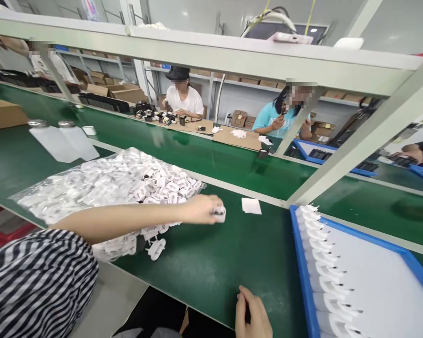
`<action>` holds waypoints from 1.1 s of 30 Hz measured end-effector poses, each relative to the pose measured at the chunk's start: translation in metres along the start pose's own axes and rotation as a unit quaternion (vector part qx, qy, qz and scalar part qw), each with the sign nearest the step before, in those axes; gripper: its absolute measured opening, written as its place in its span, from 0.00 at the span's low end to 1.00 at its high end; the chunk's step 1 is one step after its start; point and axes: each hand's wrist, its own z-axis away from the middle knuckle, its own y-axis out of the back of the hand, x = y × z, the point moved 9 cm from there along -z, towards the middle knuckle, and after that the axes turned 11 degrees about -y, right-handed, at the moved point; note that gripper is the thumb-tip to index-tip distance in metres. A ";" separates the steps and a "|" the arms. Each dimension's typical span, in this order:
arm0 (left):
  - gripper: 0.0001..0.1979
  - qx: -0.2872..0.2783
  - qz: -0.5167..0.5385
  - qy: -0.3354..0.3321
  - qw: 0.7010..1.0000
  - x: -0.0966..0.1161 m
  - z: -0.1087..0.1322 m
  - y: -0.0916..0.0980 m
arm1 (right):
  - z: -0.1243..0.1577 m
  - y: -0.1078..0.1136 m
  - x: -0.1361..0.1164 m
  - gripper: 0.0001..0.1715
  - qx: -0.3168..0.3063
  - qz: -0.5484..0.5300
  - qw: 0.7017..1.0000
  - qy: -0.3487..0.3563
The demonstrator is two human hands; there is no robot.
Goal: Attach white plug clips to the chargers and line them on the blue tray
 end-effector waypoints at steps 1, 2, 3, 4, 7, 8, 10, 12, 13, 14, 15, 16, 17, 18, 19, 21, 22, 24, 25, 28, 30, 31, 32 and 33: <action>0.16 -0.017 -0.003 -0.002 1.000 0.017 0.012 -0.012 | -0.001 0.001 0.001 0.21 -0.004 -0.003 1.000 -0.009; 0.15 -0.040 -0.004 0.004 0.999 0.029 0.024 -0.024 | -0.002 0.002 0.003 0.21 -0.007 -0.003 1.000 -0.019; 0.14 -0.064 -0.001 0.013 0.998 0.037 0.033 -0.034 | -0.002 0.002 0.004 0.21 -0.010 0.001 1.000 -0.025; 0.16 -0.085 0.009 0.022 0.996 0.041 0.041 -0.043 | -0.003 0.002 0.004 0.21 -0.015 0.008 0.999 -0.026; 0.27 -0.088 0.046 0.031 0.995 0.035 0.049 -0.042 | -0.003 0.000 0.002 0.21 -0.039 0.035 0.999 -0.006; 0.29 -0.066 0.040 0.044 0.996 0.026 0.047 -0.033 | -0.003 0.000 0.000 0.21 -0.042 0.038 0.998 0.002; 0.25 -0.039 -0.012 0.106 0.994 0.000 0.045 -0.016 | -0.003 0.000 -0.001 0.21 -0.043 0.034 0.998 0.007; 0.16 -0.063 -0.063 0.171 0.981 -0.026 0.046 -0.011 | -0.004 0.001 0.001 0.20 -0.045 0.022 0.999 -0.009; 0.12 -0.088 -0.073 0.190 0.975 -0.035 0.046 -0.014 | -0.005 0.000 0.004 0.20 -0.051 0.014 0.998 -0.025; 0.10 -0.109 -0.073 0.197 0.972 -0.042 0.047 -0.017 | -0.005 0.000 0.007 0.20 -0.058 0.005 0.997 -0.046; 0.10 -0.121 -0.070 0.197 0.971 -0.045 0.048 -0.020 | -0.006 0.000 0.011 0.19 -0.065 -0.006 0.995 -0.071; 0.11 -0.126 -0.069 0.193 0.970 -0.047 0.049 -0.021 | -0.006 0.000 0.016 0.19 -0.071 -0.021 0.992 -0.098; 0.13 -0.121 -0.070 0.190 0.972 -0.046 0.051 -0.018 | -0.006 0.001 0.020 0.18 -0.075 -0.043 0.988 -0.125; 0.13 -0.098 -0.063 0.185 0.976 -0.042 0.054 -0.012 | -0.005 0.002 0.023 0.17 -0.079 -0.072 0.983 -0.150; 0.13 -0.057 -0.040 0.179 0.981 -0.036 0.057 -0.002 | -0.004 0.002 0.026 0.16 -0.082 -0.109 0.976 -0.171; 0.13 0.057 0.074 0.162 0.982 -0.017 0.068 0.019 | -0.002 -0.002 0.022 0.14 -0.101 -0.202 0.955 -0.194; 0.13 0.119 0.159 0.151 0.968 -0.005 0.076 0.028 | 0.000 -0.008 0.016 0.14 -0.124 -0.255 0.939 -0.195; 0.11 0.208 0.324 0.123 0.915 0.022 0.091 0.033 | 0.004 -0.025 -0.005 0.14 -0.195 -0.360 0.893 -0.185; 0.09 0.245 0.375 0.104 0.888 0.036 0.098 0.033 | 0.006 -0.035 -0.018 0.15 -0.233 -0.407 0.865 -0.177; 0.06 0.329 0.413 0.058 0.848 0.068 0.112 0.021 | 0.010 -0.056 -0.048 0.20 -0.300 -0.494 0.800 -0.163; 0.05 0.348 0.415 0.050 0.839 0.075 0.112 0.007 | 0.008 -0.061 -0.053 0.18 -0.298 -0.502 0.794 -0.169; 0.06 0.345 0.414 0.054 0.841 0.073 0.110 -0.001 | 0.006 -0.063 -0.051 0.16 -0.291 -0.496 0.799 -0.177; 0.08 0.333 0.409 0.070 0.847 0.067 0.107 -0.009 | 0.004 -0.063 -0.048 0.15 -0.281 -0.486 0.806 -0.187; 0.13 0.313 0.395 0.095 0.859 0.059 0.103 -0.017 | 0.000 -0.063 -0.043 0.15 -0.268 -0.478 0.813 -0.197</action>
